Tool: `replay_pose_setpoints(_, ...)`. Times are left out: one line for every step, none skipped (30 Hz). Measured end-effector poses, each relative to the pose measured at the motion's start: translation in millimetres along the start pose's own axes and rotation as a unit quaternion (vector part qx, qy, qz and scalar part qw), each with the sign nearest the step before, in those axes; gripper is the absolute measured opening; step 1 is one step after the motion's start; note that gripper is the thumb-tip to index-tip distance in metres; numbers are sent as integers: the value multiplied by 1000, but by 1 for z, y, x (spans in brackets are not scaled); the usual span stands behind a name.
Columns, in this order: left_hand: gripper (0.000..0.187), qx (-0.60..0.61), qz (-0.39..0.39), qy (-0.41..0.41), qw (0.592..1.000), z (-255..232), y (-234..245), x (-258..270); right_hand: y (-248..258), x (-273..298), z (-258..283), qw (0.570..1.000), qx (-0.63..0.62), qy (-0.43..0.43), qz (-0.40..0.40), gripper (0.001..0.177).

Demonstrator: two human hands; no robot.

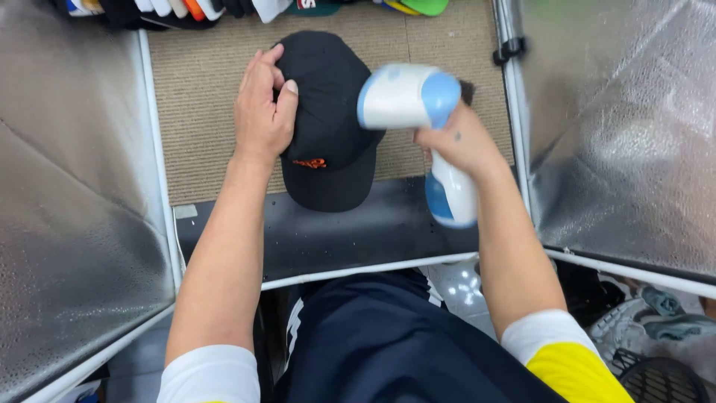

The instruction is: Cleaning and steaming a black baseball cap using a wooden brush and a handheld steamer.

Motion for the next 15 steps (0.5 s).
replay_pose_setpoints(14,5,-1,10,1000,4,3,0,-6,8,-4,999,26,8,24,38)
replay_pose_setpoints(13,10,-2,21,1000,8,6,1,-12,15,-8,997,51,16,47,44)
replay_pose_setpoints(13,10,-3,23,1000,8,6,3,-14,18,-9,997,53,17,50,44)
replay_pose_setpoints(15,8,0,5,1000,8,6,4,-14,21,-11,998,63,2,28,58)
replay_pose_setpoints(16,6,7,-13,1000,7,5,7,-16,25,-15,997,71,-14,6,72)
replay_pose_setpoints(16,5,8,-10,1000,4,5,6,-13,15,-13,997,70,-15,9,72)
replay_pose_setpoints(20,11,4,-20,1000,1,2,6,-9,7,-12,999,40,-8,1,40)
replay_pose_setpoints(29,18,1,-29,999,-4,-1,6,-4,-1,-12,1000,10,-1,-7,9)
replay_pose_setpoints(29,20,1,-33,999,-2,0,4,-3,-2,-10,1000,11,-1,-11,9)
replay_pose_setpoints(27,20,5,-26,999,0,1,2,-3,-2,-8,1000,4,15,-7,18)
replay_pose_setpoints(25,17,6,-19,1000,2,5,0,-4,-6,-4,999,-4,34,1,27)
replay_pose_setpoints(25,16,3,-21,1000,4,3,-2,-6,3,-6,999,-2,38,0,27)
replay_pose_setpoints(16,19,-3,-19,1000,7,4,0,-13,11,-9,999,30,16,10,49)
replay_pose_setpoints(11,23,-10,-17,1000,9,6,2,-19,20,-12,998,63,-6,20,71)
replay_pose_setpoints(11,22,-12,-18,1000,6,6,3,-17,21,-9,998,63,-5,20,71)
Point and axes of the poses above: each hand's wrist, its own x-axis away from the middle knuckle, its own y-axis out of the back of the hand, z = x × y, the point moved 2 cm from there along -x, towards the middle knuckle, and after that the axes turned 7 degrees about x, right-handed, at the moved point
